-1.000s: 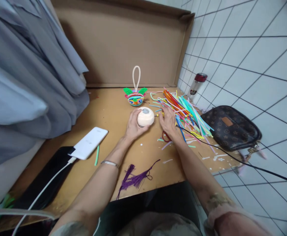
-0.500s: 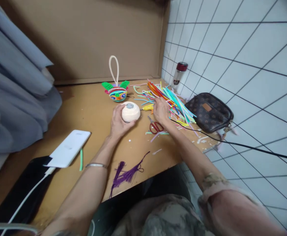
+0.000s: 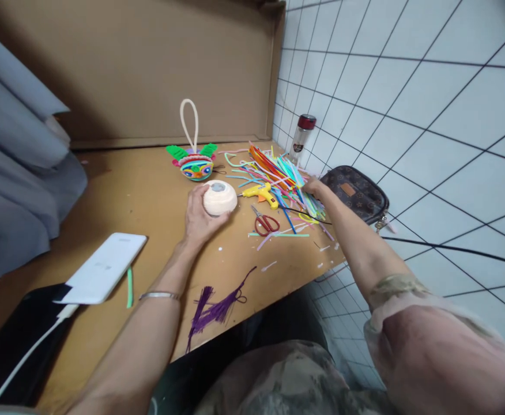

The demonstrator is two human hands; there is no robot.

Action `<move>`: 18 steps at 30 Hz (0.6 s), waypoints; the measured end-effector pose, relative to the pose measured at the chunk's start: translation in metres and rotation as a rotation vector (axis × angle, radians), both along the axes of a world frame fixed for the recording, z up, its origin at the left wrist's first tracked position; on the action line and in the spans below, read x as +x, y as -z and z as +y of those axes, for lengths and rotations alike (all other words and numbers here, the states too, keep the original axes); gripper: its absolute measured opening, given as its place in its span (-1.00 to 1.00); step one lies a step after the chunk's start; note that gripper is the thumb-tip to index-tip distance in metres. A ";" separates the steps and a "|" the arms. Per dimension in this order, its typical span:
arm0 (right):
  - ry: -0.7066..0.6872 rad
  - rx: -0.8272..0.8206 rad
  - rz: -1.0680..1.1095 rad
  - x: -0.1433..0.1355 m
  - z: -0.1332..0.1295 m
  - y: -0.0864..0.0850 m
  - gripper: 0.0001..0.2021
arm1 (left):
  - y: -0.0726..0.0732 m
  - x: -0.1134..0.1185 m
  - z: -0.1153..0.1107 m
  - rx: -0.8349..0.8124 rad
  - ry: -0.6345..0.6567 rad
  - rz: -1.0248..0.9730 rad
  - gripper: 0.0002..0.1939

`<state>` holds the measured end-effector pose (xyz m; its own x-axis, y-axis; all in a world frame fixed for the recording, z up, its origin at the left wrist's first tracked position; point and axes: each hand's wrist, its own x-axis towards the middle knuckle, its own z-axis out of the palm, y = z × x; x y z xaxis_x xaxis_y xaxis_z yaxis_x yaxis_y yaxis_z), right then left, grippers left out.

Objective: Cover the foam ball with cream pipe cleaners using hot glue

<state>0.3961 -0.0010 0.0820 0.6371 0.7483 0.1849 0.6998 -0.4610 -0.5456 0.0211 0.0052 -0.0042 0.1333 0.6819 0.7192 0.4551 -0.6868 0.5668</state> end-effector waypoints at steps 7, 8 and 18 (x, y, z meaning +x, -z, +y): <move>0.002 -0.113 0.037 -0.012 -0.003 -0.007 -0.65 | 0.003 0.000 0.002 0.004 -0.010 0.007 -0.15; 0.007 -0.098 0.007 -0.013 -0.005 -0.011 -0.61 | 0.003 0.000 0.002 0.000 -0.010 0.004 -0.15; 0.047 -0.026 -0.463 -0.024 -0.013 -0.042 -0.58 | 0.001 0.002 -0.001 0.015 -0.013 -0.008 -0.18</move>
